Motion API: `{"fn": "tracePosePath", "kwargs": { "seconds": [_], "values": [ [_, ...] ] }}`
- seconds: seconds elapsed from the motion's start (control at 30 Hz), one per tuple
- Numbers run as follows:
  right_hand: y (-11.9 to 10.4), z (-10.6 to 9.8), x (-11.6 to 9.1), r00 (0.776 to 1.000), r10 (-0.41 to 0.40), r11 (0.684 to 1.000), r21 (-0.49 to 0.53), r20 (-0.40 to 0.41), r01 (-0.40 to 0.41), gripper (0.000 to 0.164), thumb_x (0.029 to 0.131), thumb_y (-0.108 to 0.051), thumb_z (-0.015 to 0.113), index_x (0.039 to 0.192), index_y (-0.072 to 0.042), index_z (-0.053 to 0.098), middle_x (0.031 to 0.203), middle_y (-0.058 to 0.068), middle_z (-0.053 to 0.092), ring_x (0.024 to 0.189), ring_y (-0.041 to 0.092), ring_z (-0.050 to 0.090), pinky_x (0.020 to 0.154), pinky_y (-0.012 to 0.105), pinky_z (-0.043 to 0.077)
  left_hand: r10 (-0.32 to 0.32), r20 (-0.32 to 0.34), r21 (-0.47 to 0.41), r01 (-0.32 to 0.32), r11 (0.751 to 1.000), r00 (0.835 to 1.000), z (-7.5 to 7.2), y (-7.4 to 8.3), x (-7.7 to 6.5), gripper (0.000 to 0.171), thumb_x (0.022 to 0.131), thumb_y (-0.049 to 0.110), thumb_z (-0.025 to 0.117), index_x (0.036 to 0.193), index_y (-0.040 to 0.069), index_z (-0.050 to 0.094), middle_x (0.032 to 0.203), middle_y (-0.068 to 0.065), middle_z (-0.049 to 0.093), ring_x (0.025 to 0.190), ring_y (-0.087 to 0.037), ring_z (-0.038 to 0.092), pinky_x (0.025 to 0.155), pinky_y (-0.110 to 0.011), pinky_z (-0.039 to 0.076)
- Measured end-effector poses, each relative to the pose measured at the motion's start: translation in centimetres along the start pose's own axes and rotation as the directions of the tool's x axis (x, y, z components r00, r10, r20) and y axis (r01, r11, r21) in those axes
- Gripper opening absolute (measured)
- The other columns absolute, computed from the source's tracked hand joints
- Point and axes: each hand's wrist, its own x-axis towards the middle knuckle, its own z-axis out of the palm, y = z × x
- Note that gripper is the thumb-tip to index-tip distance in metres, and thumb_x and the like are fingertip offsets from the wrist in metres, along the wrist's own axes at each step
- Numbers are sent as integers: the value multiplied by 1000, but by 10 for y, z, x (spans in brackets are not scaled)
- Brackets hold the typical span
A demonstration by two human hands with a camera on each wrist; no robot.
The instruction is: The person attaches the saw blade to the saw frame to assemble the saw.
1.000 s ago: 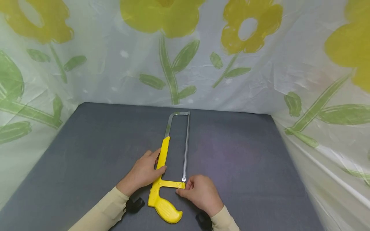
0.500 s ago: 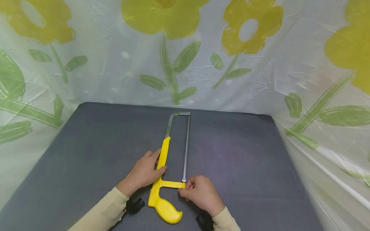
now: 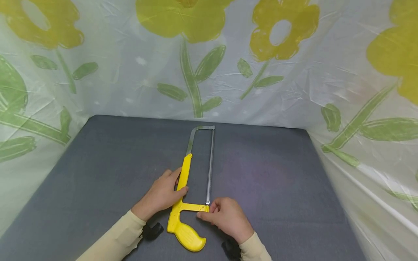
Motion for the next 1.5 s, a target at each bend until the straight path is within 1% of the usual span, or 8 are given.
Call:
{"fn": "tracePosePath", "kwargs": {
  "seconds": [0.1,0.27,0.43,0.6,0.93,1.23,1.37,1.5],
  "values": [
    [0,0,0,1000,-5,1000,8,-3,5,37,86,-46,89,76,-17,69,59,-8,57,51,11,53,49,28,41,-1,0,0,1,1000,1000,0,0,0,81,97,34,79,163,0,45,123,-20,61,77,-18,56,65,-29,52],
    [2,1,0,999,-35,999,-7,-5,35,27,88,-34,86,76,-17,69,59,-8,59,50,10,53,48,27,41,-4,3,1,4,1000,1000,0,0,0,81,97,34,78,163,1,45,124,-20,62,78,-18,56,66,-30,51],
    [3,-1,0,998,-56,998,-14,-4,55,19,88,-26,83,78,-17,70,61,-8,61,52,10,56,49,27,44,2,2,-3,-2,1000,1000,0,0,0,81,97,34,78,163,0,45,122,-20,62,78,-18,56,65,-29,51],
    [4,-2,0,996,-87,996,4,8,87,18,90,-24,82,80,-15,70,64,-8,62,53,10,57,50,27,46,5,-1,-8,-5,1000,1000,0,0,-1,81,97,33,78,163,0,45,121,-19,62,78,-18,56,65,-29,50],
    [10,-5,0,987,-149,988,48,63,146,17,96,-20,78,84,-13,68,67,-6,63,52,7,56,51,27,50,2,-4,-11,-2,1000,1000,-1,0,-1,81,97,33,79,162,0,45,123,-20,62,78,-18,57,66,-29,52],
    [8,-7,2,991,-98,992,86,88,90,14,95,-23,79,92,-12,71,69,-2,66,54,11,55,50,29,49,5,-5,-1,-5,1000,1000,-1,1,1,80,97,33,79,162,0,46,124,-20,62,79,-18,57,68,-31,53],
    [9,-8,3,989,-100,992,92,106,91,14,96,-23,79,93,-12,71,70,-2,66,55,11,56,51,29,50,6,-5,-4,-6,1000,1000,-1,0,1,80,97,33,79,162,0,46,123,-20,62,78,-18,57,66,-30,52],
    [10,-9,2,985,-121,990,92,122,110,15,97,-23,78,94,-11,70,71,-2,67,54,10,55,51,28,49,0,3,-4,0,1000,1000,0,0,0,81,97,33,79,163,1,45,123,-19,62,78,-18,57,66,-30,53]
  ]
}}
